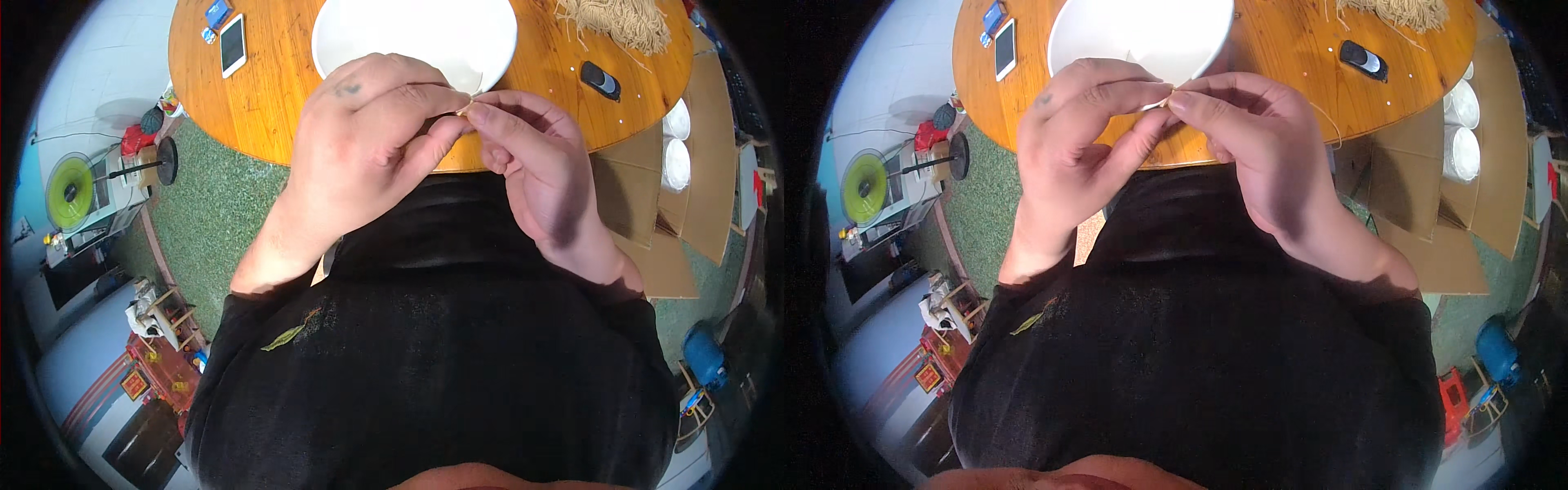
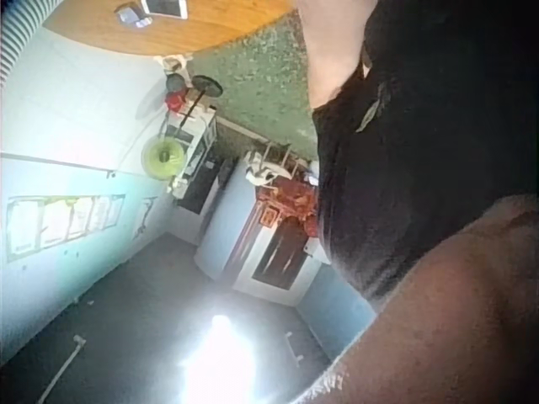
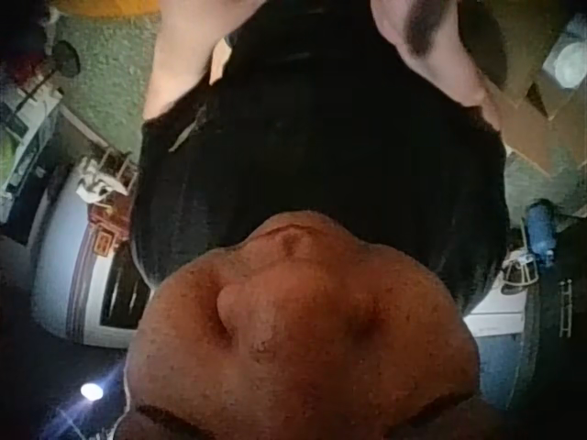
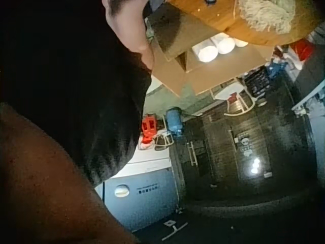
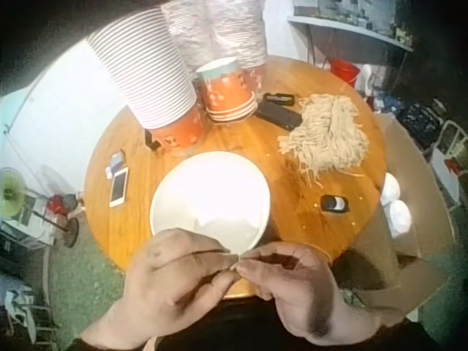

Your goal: Attaching plastic handles to decorative buckets and stacking them.

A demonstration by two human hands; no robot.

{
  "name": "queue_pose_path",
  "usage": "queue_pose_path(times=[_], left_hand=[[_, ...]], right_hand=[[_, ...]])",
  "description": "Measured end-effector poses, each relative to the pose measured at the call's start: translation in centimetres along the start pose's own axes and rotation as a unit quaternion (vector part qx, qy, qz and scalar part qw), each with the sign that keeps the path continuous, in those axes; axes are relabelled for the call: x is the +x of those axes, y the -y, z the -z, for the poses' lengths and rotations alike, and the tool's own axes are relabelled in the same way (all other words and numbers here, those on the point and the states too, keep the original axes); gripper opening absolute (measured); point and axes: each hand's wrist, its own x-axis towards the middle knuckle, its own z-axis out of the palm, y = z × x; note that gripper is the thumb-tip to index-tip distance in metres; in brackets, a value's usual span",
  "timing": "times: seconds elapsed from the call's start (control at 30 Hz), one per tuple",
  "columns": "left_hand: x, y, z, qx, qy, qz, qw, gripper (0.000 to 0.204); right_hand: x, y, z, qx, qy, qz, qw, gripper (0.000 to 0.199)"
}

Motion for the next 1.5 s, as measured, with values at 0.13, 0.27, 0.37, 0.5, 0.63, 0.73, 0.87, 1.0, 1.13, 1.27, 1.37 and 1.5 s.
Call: queue_pose_path(times=[0.13,0.27,0.37,0.5,0.63,0.73,0.87,1.0,1.13,1.27,1.37,1.5], left_hand=[[-0.3,0.1,-0.3,0.007,-0.015,-0.009,1.000,0.018],[-0.1,-0.2,-0.1,-0.012,-0.017,0.011,1.000,0.014],[-0.1,-0.6,0.0,-0.022,-0.025,0.056,0.998,0.011],[-0.2,-0.7,0.1,-0.030,-0.030,0.069,0.997,0.008],[-0.4,-0.5,0.1,-0.043,-0.023,0.077,0.996,0.007],[-0.7,-0.4,0.3,-0.010,-0.036,0.051,0.998,0.007],[-1.2,-0.1,0.5,-0.025,-0.051,0.082,0.995,0.006],[-1.3,0.3,0.4,-0.039,-0.064,0.075,0.994,0.004],[-1.9,0.2,0.5,-0.003,-0.040,0.081,0.996,0.006],[-2.2,0.1,0.4,0.010,-0.048,0.104,0.993,0.007],[-2.1,0.2,0.7,0.013,-0.066,0.099,0.993,0.008],[-1.6,-0.1,2.4,0.029,-0.086,0.071,0.993,0.007]], right_hand=[[-0.2,0.1,0.1,-0.027,0.013,0.008,1.000,0.021],[0.3,-1.9,0.5,-0.166,-0.032,0.216,0.962,0.028],[1.4,-3.1,1.4,-0.244,-0.072,0.362,0.897,0.040],[1.6,-2.7,1.6,-0.394,-0.077,0.418,0.815,0.028],[1.7,-2.2,1.6,-0.459,-0.075,0.435,0.771,0.015],[1.6,-1.8,1.6,-0.457,-0.070,0.413,0.785,0.013],[1.4,-1.6,2.0,-0.439,-0.065,0.389,0.807,0.012],[1.0,-1.1,2.5,-0.433,-0.085,0.356,0.824,0.010],[1.0,-0.7,3.0,-0.480,-0.097,0.349,0.799,0.008],[1.1,-0.9,2.7,-0.481,-0.106,0.357,0.794,0.008],[1.2,-0.5,2.5,-0.487,-0.122,0.388,0.773,0.008],[1.9,2.0,1.8,-0.528,-0.079,0.482,0.695,0.009]])
